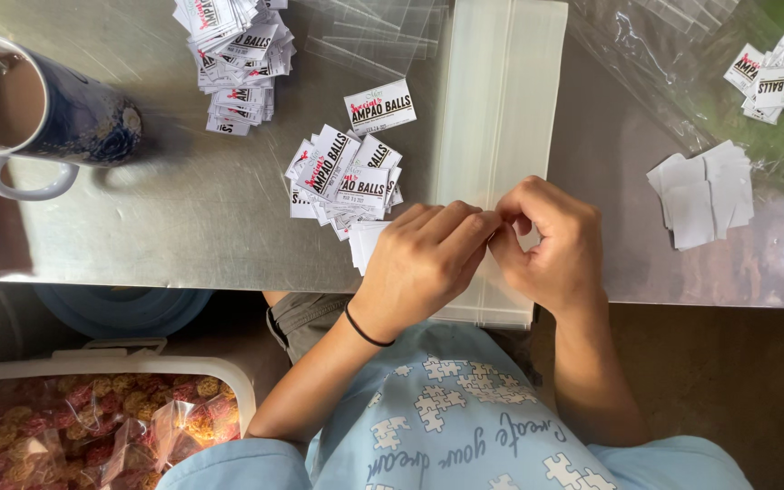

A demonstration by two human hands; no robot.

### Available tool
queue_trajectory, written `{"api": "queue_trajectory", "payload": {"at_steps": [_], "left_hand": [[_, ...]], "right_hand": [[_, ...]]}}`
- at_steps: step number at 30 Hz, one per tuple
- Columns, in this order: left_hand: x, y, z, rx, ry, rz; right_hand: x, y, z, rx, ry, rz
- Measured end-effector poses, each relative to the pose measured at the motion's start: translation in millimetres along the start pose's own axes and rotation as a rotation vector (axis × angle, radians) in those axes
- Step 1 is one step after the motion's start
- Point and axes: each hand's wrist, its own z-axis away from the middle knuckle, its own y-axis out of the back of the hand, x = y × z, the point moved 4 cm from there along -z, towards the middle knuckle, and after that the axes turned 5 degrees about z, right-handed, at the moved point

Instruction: The person repeatedly picks small rectangular labels from a pile, peels off the backing, and sticks them onto a stack of clear plastic bags. The person works one at a time, smoothing each label onto the bag surface.

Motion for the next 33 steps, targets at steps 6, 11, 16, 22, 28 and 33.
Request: {"api": "queue_trajectory", "payload": {"at_steps": [6,11,16,22,28,33], "left_hand": [[-1,15,-3,-0.003,-0.259,-0.055],[4,13,-8,-0.035,-0.341,0.118],[-5,26,-15,-0.025,-0.157,0.319],[-7,16,-32,-0.054,-0.172,0.000],[-13,18,-43,0.012,-0.031,0.277],[-39,22,-36,0.184,0.239,0.246]], "right_hand": [[42,2,15,-0.232,-0.201,-0.650],[83,13,48,-0.246,-0.296,-0.857],[115,81,54,0.050,-0.485,0.393],[56,76,39,0.148,-0.171,0.002],[29,33,1,-0.015,-0.032,-0.245],[47,28,-10,0.162,-0.163,-0.612]]}}
